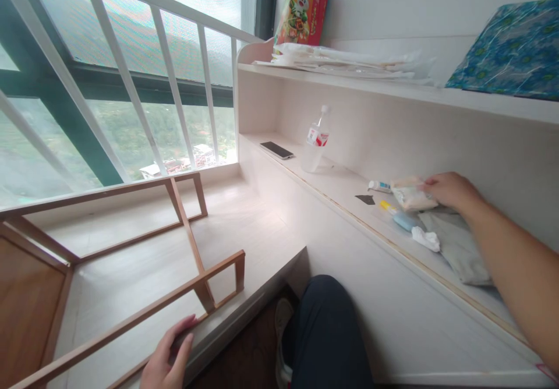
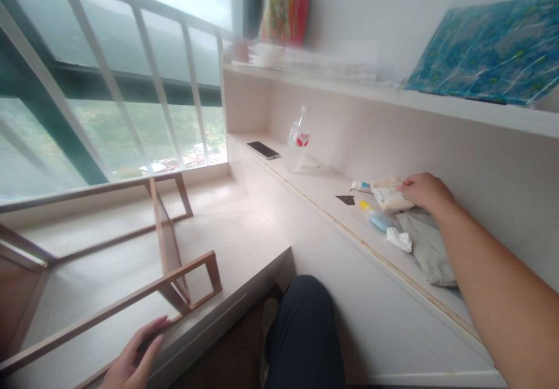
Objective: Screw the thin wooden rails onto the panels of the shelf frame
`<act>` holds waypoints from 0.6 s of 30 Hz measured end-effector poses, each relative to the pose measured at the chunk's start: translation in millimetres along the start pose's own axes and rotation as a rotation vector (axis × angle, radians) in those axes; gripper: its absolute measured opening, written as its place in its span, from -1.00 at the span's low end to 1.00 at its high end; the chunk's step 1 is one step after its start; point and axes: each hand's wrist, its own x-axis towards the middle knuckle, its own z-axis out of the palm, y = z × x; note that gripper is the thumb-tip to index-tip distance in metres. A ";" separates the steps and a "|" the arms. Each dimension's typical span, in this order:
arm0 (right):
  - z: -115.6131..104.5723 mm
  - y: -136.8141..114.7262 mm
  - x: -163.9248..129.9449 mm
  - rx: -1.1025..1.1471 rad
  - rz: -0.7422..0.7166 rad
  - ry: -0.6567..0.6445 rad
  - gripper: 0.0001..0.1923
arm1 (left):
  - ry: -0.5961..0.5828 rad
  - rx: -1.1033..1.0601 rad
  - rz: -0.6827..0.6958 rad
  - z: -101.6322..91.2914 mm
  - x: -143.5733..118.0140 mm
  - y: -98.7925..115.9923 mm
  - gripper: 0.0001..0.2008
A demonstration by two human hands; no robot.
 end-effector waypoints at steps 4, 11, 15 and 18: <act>-47.1 15.6 10.1 0.032 0.136 0.219 -0.67 | -0.007 -0.028 -0.009 -0.1 0.9 -0.5 -0.48; -55.0 22.8 8.4 -0.061 0.128 0.067 -0.74 | 0.009 -0.045 -0.005 1.1 4.2 -1.5 -0.47; -26.4 3.1 3.9 0.019 0.079 -0.028 -0.71 | 0.006 -0.042 0.002 0.7 4.7 0.4 -0.47; -16.2 -10.0 1.8 -0.045 0.109 -0.040 -0.66 | -0.007 -0.030 0.002 -0.8 3.8 1.8 -0.48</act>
